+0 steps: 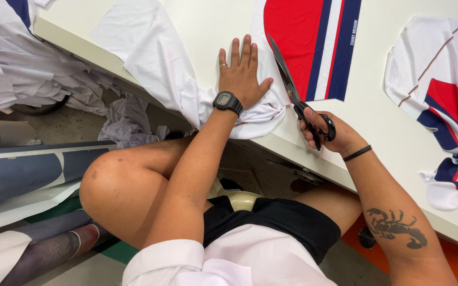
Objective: The person uses large shears to cut a white fabric piece with red and blue stripes laid on a white table. They hold the fabric with one hand and cut along the edges, separating sections of the material.
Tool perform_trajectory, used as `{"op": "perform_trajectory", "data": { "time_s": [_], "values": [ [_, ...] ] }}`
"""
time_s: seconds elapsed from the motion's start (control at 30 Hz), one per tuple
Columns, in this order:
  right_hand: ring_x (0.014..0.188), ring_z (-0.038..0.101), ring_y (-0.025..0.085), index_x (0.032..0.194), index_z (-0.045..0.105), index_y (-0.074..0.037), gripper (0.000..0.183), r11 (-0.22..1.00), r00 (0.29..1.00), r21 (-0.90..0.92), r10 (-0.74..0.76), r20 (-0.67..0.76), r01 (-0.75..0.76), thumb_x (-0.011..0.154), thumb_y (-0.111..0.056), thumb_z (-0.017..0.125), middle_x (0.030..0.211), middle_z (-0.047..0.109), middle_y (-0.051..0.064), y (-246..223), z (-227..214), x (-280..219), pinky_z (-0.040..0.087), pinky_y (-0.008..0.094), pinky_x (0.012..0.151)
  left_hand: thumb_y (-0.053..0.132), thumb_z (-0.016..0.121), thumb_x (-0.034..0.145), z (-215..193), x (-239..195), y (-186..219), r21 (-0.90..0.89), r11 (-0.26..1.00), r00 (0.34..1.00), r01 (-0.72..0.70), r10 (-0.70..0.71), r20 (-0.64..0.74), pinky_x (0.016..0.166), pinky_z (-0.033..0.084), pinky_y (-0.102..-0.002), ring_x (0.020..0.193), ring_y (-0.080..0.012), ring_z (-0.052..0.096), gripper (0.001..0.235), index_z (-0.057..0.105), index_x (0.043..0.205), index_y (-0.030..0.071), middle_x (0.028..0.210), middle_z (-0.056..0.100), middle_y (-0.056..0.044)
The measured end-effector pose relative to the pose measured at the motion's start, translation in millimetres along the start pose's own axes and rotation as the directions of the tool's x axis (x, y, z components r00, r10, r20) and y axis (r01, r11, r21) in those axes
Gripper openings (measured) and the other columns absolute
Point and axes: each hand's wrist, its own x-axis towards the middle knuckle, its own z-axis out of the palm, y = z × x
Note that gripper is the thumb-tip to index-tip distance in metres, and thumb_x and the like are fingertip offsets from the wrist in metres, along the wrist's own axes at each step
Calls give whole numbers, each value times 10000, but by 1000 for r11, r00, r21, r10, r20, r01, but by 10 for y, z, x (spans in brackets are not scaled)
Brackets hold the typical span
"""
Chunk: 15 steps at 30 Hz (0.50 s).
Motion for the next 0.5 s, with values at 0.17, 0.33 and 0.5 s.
{"op": "perform_trajectory", "data": {
  "time_s": [0.17, 0.33, 0.5],
  "values": [
    [448, 532, 136, 847, 612, -70, 535, 1000, 1000, 5, -1, -7, 1, 920, -600, 609, 568, 543, 11, -11, 14, 47, 454, 256, 436, 645, 473, 918, -2, -6, 2, 0, 1000, 1000, 1, -1, -2, 1243, 22, -581, 1564, -317, 21, 956, 154, 1619, 77, 1699, 40, -115],
    [425, 515, 136, 840, 614, -68, 506, 1000, 1000, 20, -15, -26, 16, 926, -566, 626, 552, 533, 15, -11, 24, 60, 442, 251, 416, 648, 473, 918, 11, -3, 1, -6, 1000, 1000, 0, 0, -12, 1246, 18, -581, 1567, -317, 21, 956, 162, 1620, 78, 1701, 43, -112],
    [410, 504, 129, 818, 600, -64, 507, 999, 999, 16, -35, -39, 36, 928, -558, 633, 539, 524, 12, -11, 81, 49, 431, 250, 398, 648, 471, 916, 22, -1, 1, 3, 1000, 1000, 3, -3, -14, 1243, 15, -582, 1565, -319, 19, 957, 159, 1619, 79, 1700, 44, -116]
  ]
}}
